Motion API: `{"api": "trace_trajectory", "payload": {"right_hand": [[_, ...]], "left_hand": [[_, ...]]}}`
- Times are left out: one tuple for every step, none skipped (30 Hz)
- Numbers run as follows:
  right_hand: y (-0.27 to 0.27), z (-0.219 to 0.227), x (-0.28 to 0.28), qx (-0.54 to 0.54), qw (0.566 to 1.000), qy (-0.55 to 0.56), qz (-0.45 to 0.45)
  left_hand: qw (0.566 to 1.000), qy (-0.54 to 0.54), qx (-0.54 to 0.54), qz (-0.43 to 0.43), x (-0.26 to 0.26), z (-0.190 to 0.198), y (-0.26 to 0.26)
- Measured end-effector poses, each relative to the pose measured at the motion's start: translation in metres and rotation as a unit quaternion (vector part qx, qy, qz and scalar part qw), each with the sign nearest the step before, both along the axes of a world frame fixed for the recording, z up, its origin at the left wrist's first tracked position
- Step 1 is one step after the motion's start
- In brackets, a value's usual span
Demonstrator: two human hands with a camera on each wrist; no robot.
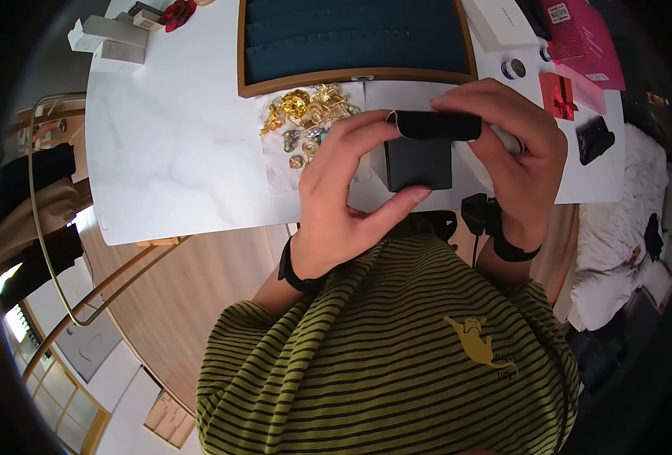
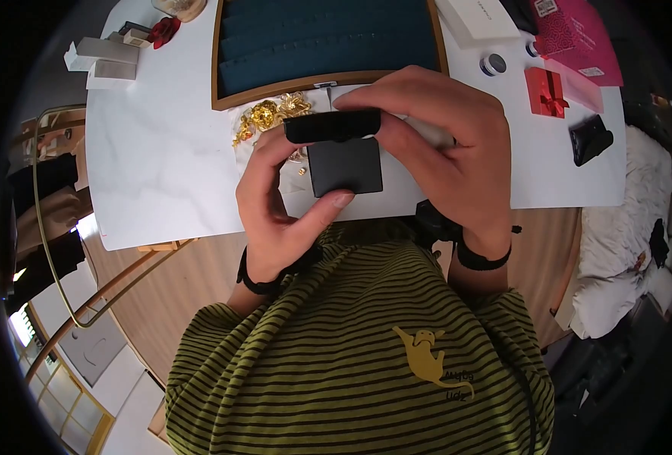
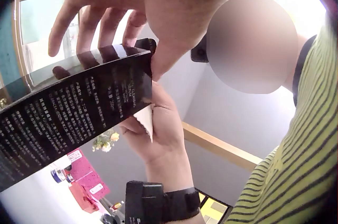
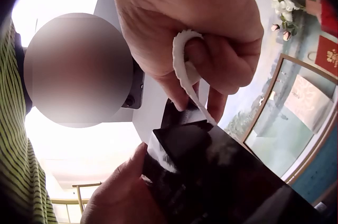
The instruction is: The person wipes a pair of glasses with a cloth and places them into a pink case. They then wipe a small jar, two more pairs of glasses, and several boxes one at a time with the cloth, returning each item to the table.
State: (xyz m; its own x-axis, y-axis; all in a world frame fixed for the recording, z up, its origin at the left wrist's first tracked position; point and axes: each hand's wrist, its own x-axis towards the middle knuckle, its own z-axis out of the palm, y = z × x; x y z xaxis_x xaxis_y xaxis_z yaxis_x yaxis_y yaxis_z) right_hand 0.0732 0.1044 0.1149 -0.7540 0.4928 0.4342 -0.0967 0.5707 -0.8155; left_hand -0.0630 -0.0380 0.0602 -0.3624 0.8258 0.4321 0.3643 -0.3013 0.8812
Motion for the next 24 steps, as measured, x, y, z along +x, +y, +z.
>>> {"api": "trace_trajectory", "payload": {"right_hand": [[0.001,0.001,0.000,0.004,1.000,-0.001,0.005],[0.002,0.002,0.001,0.004,1.000,-0.001,0.005],[0.004,0.002,0.002,0.024,0.999,-0.001,0.040],[0.006,0.002,0.003,0.043,0.996,-0.001,0.075],[0.005,0.003,0.004,0.041,0.996,-0.003,0.076],[0.003,0.004,0.004,0.020,0.995,-0.012,0.098],[0.002,0.004,0.005,-0.003,0.993,-0.021,0.119],[0.003,0.001,0.006,-0.005,0.992,-0.018,0.127],[0.004,-0.003,0.008,-0.007,0.991,-0.014,0.134],[0.004,-0.005,0.009,-0.012,0.992,-0.019,0.128],[0.004,-0.006,0.010,-0.016,0.992,-0.023,0.125],[0.003,-0.008,0.010,-0.020,0.992,-0.026,0.123],[0.002,-0.008,0.011,0.000,0.993,-0.031,0.112],[0.002,-0.009,0.011,0.021,0.994,-0.036,0.102],[0.001,-0.009,0.012,0.020,0.994,-0.037,0.103],[0.000,-0.008,0.012,0.019,0.994,-0.048,0.096],[-0.001,-0.008,0.013,0.020,0.994,-0.059,0.089],[-0.002,-0.009,0.012,0.019,0.994,-0.059,0.090],[-0.002,-0.009,0.012,0.014,0.994,-0.053,0.091],[-0.003,-0.010,0.011,0.009,0.995,-0.046,0.092],[-0.002,-0.010,0.011,0.009,0.995,-0.047,0.093],[-0.002,-0.009,0.012,0.013,0.995,-0.049,0.091],[-0.002,-0.010,0.012,0.018,0.995,-0.051,0.089],[-0.001,-0.010,0.012,0.017,0.995,-0.051,0.089]], "left_hand": [[1.000,0.012,0.004,0.008,-0.002,0.001,0.001],[1.000,0.012,0.003,0.008,-0.004,0.002,0.002],[1.000,0.025,0.003,0.001,-0.007,0.003,0.002],[0.999,0.038,0.001,-0.007,-0.008,0.005,0.002],[0.999,0.036,-0.001,-0.007,-0.009,0.006,0.003],[0.999,0.038,-0.009,-0.001,-0.009,0.006,0.003],[0.999,0.038,-0.017,0.004,-0.008,0.005,0.003],[0.999,0.034,-0.012,-0.001,-0.010,0.001,0.002],[0.999,0.032,-0.015,-0.001,-0.009,-0.002,0.003],[1.000,0.007,-0.001,-0.008,-0.009,-0.005,0.003],[1.000,-0.018,0.012,-0.015,-0.008,-0.006,0.003],[1.000,-0.019,0.010,-0.014,-0.008,-0.008,0.003],[1.000,-0.021,0.009,-0.014,-0.007,-0.009,0.002],[1.000,-0.022,0.008,-0.014,-0.007,-0.010,0.002],[1.000,-0.023,0.007,-0.013,-0.006,-0.012,0.003],[0.999,-0.044,0.021,-0.016,-0.005,-0.014,0.004],[0.997,-0.064,0.035,-0.019,-0.005,-0.015,0.004],[0.997,-0.065,0.035,-0.018,-0.005,-0.015,0.004],[0.997,-0.060,0.034,-0.018,-0.005,-0.015,0.004],[0.998,-0.056,0.033,-0.018,-0.005,-0.015,0.003],[0.998,-0.056,0.033,-0.017,-0.003,-0.015,0.004],[0.996,-0.077,0.037,-0.008,-0.001,-0.014,0.004],[0.994,-0.097,0.042,-0.001,0.000,-0.013,0.005],[0.994,-0.098,0.041,0.000,-0.002,-0.013,0.006]]}}
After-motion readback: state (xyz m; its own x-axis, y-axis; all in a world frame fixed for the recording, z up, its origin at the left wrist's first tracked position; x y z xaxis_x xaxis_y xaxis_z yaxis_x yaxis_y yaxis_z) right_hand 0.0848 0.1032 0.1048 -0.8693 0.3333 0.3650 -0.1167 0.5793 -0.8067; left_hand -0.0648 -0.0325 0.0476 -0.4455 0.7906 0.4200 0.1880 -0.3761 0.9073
